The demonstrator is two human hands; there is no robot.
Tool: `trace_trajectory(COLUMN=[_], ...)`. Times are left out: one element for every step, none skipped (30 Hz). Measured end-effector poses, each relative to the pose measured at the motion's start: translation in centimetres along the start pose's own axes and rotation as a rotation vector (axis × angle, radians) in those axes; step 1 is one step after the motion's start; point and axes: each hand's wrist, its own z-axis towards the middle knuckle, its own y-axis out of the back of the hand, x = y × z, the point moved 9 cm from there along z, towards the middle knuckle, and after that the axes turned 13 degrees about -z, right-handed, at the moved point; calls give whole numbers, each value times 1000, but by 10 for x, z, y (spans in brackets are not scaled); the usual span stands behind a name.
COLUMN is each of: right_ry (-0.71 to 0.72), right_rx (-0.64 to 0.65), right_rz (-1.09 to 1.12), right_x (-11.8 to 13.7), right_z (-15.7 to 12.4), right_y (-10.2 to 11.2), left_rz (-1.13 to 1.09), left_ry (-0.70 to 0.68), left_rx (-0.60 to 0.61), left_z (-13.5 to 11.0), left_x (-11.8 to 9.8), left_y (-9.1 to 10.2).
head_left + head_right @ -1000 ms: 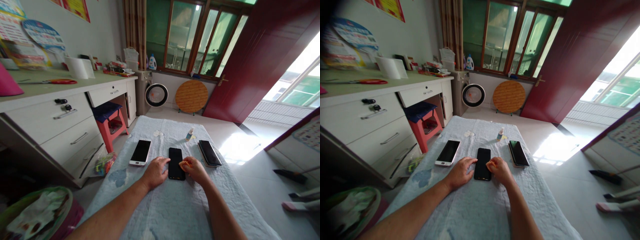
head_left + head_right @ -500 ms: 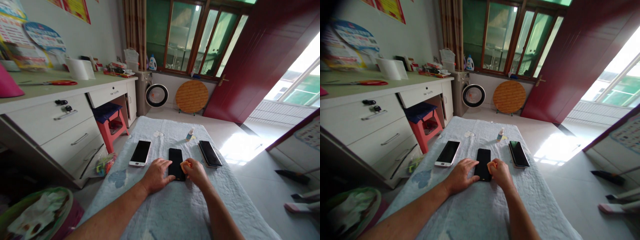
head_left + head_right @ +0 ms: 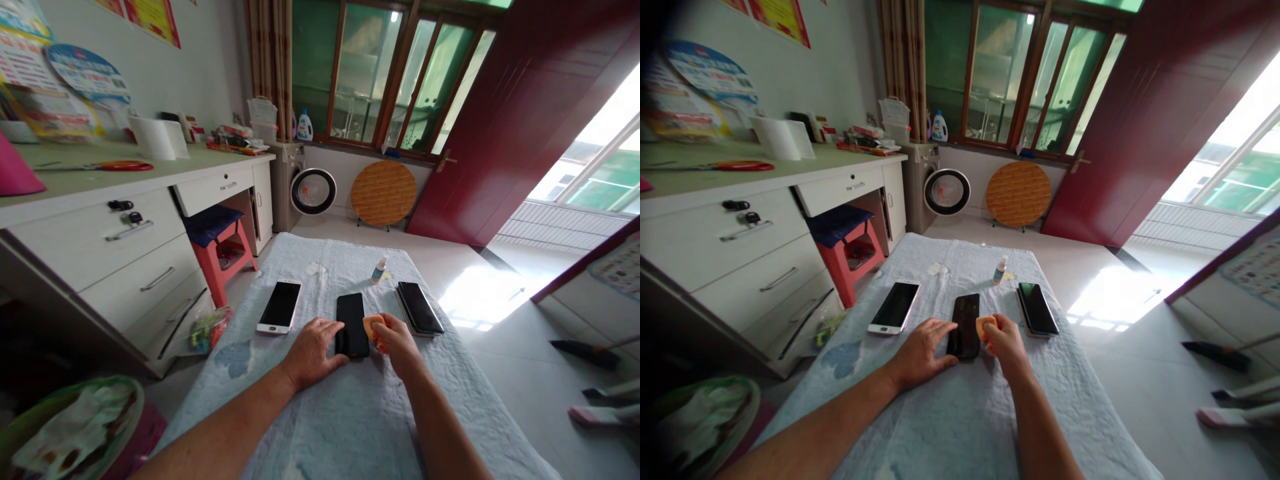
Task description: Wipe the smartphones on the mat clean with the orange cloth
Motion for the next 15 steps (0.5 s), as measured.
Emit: trace_trajectory(right_ry=[7,16,26,37,48,59,68,77,86,98,111,125,139,152,163], right_rx=[4,7,8,11,14,19,24,31,41,56,75,100,126,153,179], right_rz=[29,54,77,96,110,119,122,120,117,115,113,111,109,106,103], right_x=[2,3,5,6,7,8,9,9,10,11,13,14,16,18,20], right_z=[-1,-2,-2,-3,-3,-4,-4,-4,-5,-5,-6,-7,-8,-9,-10], right_y=[-1,-1,-2,-3,-4,-6,-7,-9,-12,-14,-18,-22,-26,-30,-34], left_rz=[-7,-14,-19,-24,-28,-34,-44,-55,-66,-76,-85,-92,-100,-108,-118], left_ry=[2,0,-2,-4,0,8,15,19,18,10,-6,-26,-46,-64,-75], left_rx=[-3,-3,-3,-2,-5,-10,-18,-29,-43,-60,-81,-104,-130,-156,-179], left_z=[0,0,1,1,1,1,1,2,2,1,1,1,0,-1,-2], left_x=[0,0,0,0,1,2,3,3,2,0,-3,-6,-10,-13,-16], left_y=[0,0,0,0,1,1,2,3,4,6,7,9,11,13,14])
